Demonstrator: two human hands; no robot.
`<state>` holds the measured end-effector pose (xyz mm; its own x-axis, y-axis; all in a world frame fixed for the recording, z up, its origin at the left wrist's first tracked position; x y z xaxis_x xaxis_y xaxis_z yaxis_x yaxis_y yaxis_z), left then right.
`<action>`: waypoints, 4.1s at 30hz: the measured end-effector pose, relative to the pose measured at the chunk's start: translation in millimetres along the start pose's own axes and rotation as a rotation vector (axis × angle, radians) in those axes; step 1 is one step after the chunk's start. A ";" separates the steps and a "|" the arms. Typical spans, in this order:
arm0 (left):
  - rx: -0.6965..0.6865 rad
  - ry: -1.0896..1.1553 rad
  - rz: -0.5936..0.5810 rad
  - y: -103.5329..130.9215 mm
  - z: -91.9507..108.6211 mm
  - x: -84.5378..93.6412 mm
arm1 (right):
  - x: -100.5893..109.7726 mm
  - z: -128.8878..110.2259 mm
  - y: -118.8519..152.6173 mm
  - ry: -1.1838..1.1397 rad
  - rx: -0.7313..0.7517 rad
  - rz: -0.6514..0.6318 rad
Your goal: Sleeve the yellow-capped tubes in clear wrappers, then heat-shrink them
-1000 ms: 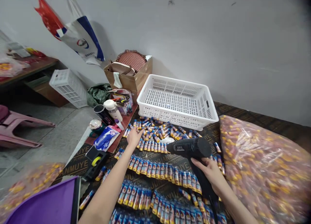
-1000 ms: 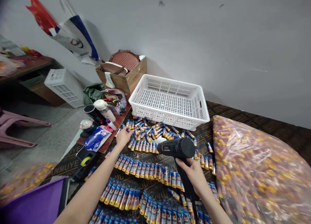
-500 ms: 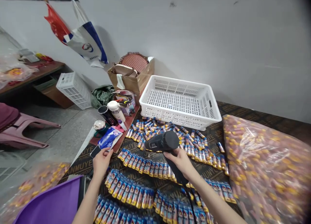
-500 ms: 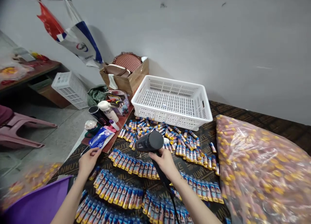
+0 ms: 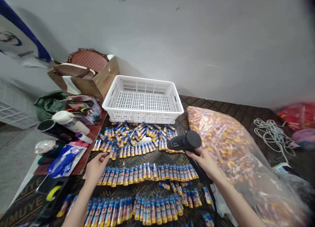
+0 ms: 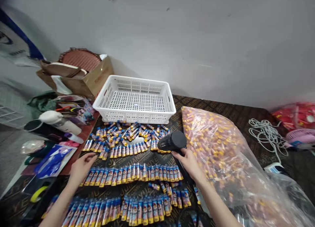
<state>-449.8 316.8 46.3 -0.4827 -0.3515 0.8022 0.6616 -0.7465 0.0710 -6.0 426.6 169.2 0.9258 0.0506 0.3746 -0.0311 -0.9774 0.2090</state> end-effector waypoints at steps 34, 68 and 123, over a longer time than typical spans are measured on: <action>-0.813 -0.431 -0.579 140.4 224.1 -219.8 | 82.9 55.7 -46.0 -0.350 -0.031 0.347; -0.869 -0.451 0.177 29.2 166.8 -150.4 | 35.5 84.8 -17.6 -0.261 -0.160 0.008; -0.658 -0.514 0.293 -24.9 98.7 -69.3 | -32.2 47.1 -9.4 -0.131 -0.017 -0.090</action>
<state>-376.2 415.6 47.4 0.0768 -0.4007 0.9130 0.1774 -0.8956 -0.4080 -17.8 424.4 112.6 0.9663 0.1097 0.2330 0.0488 -0.9664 0.2525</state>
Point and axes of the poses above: each hand's wrist, its own y-axis away from the middle knuckle, its own x-axis out of the back of the hand, z = x × y, the point moved 5 cm from there along -y, towards the middle knuckle, and after that the axes turned 11 degrees about z, right-handed, at the moved point
